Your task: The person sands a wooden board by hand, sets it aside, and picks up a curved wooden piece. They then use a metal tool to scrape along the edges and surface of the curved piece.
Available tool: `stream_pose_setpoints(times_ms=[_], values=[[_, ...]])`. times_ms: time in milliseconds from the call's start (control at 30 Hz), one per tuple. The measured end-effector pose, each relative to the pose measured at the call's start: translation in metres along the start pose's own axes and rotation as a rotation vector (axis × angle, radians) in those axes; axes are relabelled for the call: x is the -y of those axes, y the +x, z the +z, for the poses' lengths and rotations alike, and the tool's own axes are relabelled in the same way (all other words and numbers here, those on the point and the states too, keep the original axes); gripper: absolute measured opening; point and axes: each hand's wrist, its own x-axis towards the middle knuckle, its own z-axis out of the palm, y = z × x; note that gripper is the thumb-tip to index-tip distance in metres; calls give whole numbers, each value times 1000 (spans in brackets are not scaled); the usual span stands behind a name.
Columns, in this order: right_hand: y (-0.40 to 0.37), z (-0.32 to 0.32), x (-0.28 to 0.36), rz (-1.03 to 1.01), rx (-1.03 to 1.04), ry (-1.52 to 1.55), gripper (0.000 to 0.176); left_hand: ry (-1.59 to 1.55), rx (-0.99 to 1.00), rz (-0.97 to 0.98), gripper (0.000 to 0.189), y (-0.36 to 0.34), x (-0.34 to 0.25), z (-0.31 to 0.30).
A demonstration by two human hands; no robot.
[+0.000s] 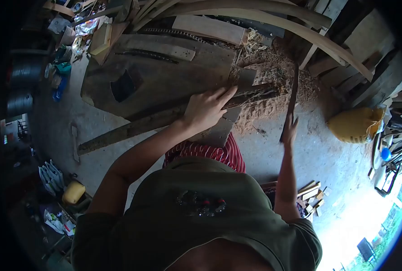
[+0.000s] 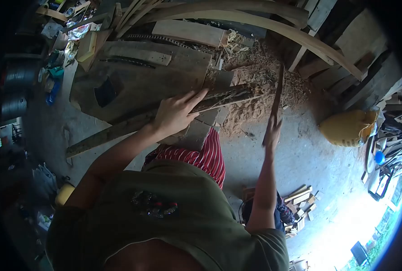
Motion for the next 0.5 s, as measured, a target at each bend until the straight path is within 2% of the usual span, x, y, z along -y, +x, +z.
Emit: stream_pose_setpoints(times_ms=[33, 100, 167, 233, 300, 367, 433, 467, 500], values=[[45, -1, 18, -215, 6, 36, 92, -1, -5, -9, 74, 5, -3, 3], [57, -38, 139, -361, -45, 104, 78, 30, -23, 11, 74, 19, -10, 11], [58, -68, 199, -643, 107, 203, 54, 37, -44, 30, 74, 32, -16, 14], [35, -84, 231, -515, 408, 155, 46, 4, 4, 25, 73, 44, -16, 18], [13, -86, 242, -716, 346, -132, 35, 20, 1, 22, 71, 48, -16, 21], [5, -86, 242, -651, 337, -42, 28, 47, -38, 49, 70, 45, -16, 23], [5, -83, 237, -726, 215, -93, 25, 34, -52, 46, 70, 46, -16, 24], [-5, -80, 248, -645, 196, 11, 17, 32, -58, 53, 71, 45, -17, 24], [-9, -79, 247, -634, 197, 11, 17, 28, -48, 56, 71, 43, -17, 25]])
